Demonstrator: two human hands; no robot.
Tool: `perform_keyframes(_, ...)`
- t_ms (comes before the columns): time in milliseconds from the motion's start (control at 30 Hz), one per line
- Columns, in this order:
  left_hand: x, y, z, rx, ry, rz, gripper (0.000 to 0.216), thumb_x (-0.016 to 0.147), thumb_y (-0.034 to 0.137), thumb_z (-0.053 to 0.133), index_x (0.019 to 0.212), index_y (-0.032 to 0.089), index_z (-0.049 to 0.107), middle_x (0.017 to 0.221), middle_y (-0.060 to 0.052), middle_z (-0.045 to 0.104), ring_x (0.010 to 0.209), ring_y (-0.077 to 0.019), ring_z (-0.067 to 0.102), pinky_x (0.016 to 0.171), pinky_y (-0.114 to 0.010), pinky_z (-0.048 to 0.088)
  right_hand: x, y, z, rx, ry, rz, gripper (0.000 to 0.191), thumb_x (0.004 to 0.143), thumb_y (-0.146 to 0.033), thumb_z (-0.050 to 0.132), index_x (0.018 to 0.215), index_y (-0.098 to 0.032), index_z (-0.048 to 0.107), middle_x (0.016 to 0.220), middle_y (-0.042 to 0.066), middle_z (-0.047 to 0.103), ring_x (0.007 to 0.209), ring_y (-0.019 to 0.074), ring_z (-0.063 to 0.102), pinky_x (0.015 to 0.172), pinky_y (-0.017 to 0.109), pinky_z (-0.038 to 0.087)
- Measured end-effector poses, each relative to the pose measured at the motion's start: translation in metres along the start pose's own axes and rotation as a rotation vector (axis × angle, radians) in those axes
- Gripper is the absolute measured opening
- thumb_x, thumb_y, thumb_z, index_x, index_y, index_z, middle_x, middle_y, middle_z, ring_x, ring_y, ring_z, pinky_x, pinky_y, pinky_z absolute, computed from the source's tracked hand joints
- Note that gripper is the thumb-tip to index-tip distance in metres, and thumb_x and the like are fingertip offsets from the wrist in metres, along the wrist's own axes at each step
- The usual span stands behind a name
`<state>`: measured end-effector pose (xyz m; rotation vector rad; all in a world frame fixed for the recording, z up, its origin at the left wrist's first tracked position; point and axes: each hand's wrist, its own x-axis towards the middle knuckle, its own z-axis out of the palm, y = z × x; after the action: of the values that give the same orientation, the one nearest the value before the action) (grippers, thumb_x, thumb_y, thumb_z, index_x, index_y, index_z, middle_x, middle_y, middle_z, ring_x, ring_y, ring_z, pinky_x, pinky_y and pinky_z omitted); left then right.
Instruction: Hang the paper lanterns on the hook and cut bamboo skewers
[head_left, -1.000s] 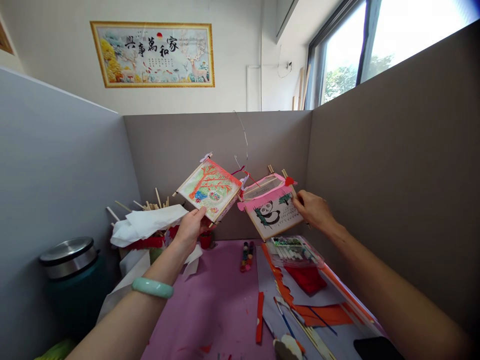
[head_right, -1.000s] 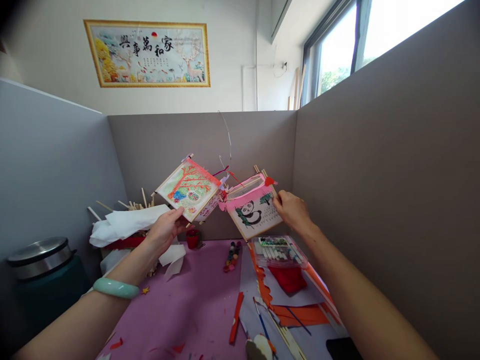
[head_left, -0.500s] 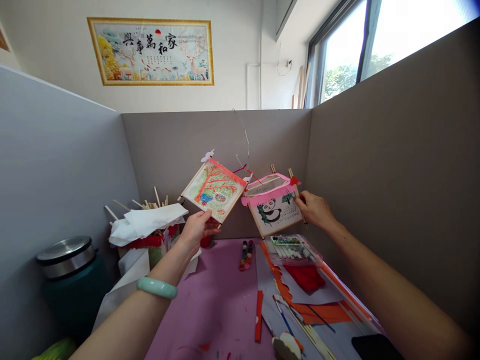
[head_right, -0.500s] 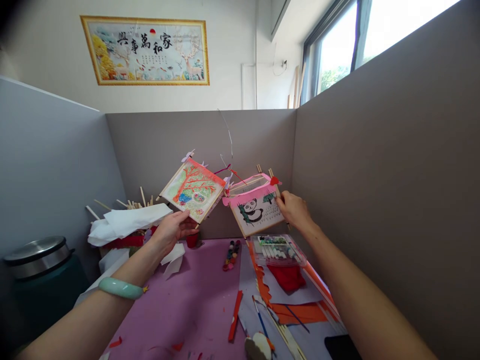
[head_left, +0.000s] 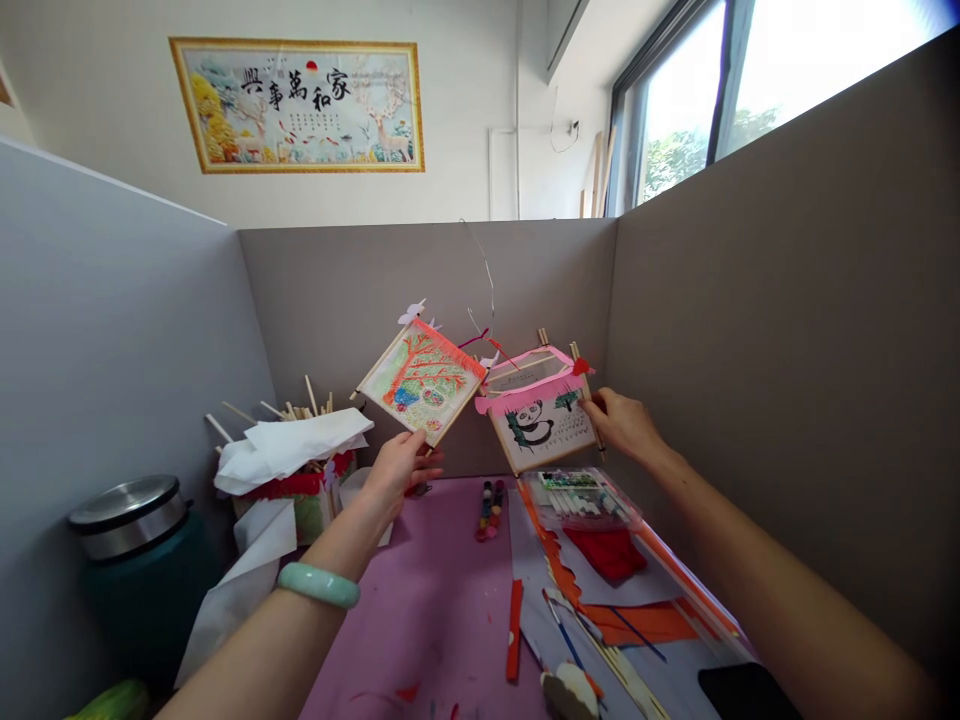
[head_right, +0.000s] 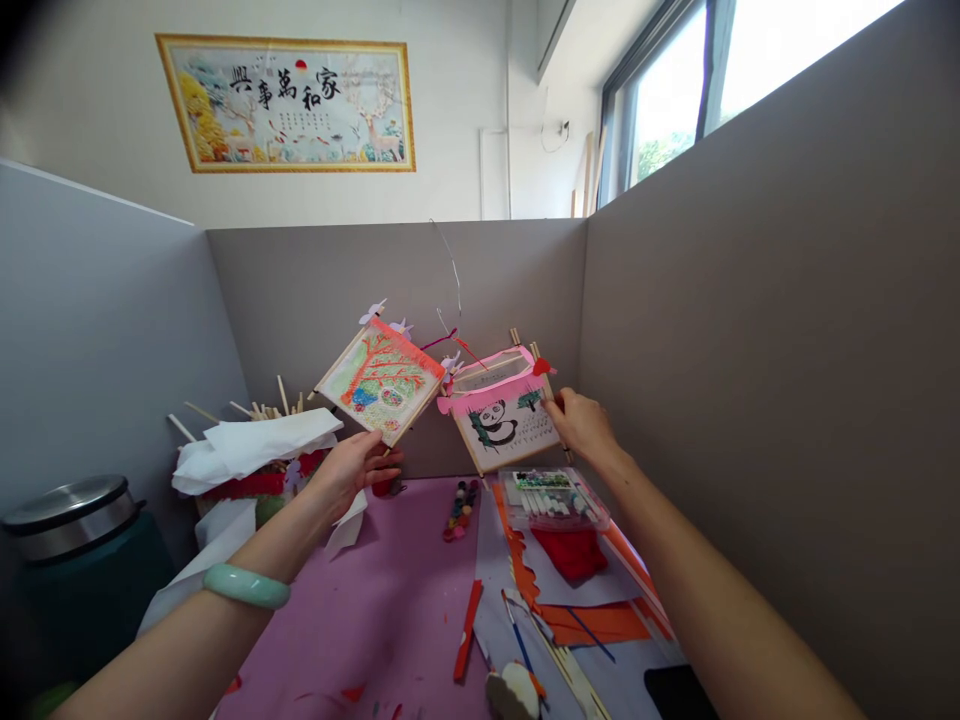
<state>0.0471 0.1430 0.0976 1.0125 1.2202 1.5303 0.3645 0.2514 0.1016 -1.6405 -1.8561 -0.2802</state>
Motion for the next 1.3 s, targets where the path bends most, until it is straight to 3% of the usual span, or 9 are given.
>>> perform_keyframes(533,0.006,0.020,-0.014,0.066,0.080,0.063,0.004,0.076,0.017,0.054,0.078,0.013,0.055,0.068,-0.005,0.062,0.062,-0.0169,0.065,0.054,-0.028,0.053,0.000,0.001,0.005,0.013,-0.020,0.021,0.029,0.086,-0.036,0.042,0.091,-0.017,0.062,0.089,0.010,0.068,0.077,0.0214,0.062,0.059,0.025,0.034)
perform_keyframes(833,0.011,0.028,-0.031,0.006,0.043,0.102,0.008,0.079,0.017,0.052,0.084,0.012,0.054,0.070,-0.006,0.063,0.062,-0.0169,0.066,0.059,-0.030,0.055,0.004,0.001,-0.001,0.059,-0.055,0.038,0.028,0.085,-0.035,0.044,0.092,-0.016,0.064,0.090,0.010,0.068,0.080,0.0207,0.061,0.059,0.024,0.034)
perform_keyframes(1300,0.001,0.017,-0.020,-0.117,-0.022,0.120,0.005,0.080,0.017,0.052,0.081,0.013,0.053,0.070,-0.005,0.064,0.068,-0.0171,0.067,0.069,-0.033,0.055,0.005,-0.015,-0.007,0.112,-0.097,0.110,0.027,0.083,-0.035,0.046,0.085,-0.016,0.065,0.088,0.009,0.069,0.079,0.0214,0.061,0.056,0.025,0.034)
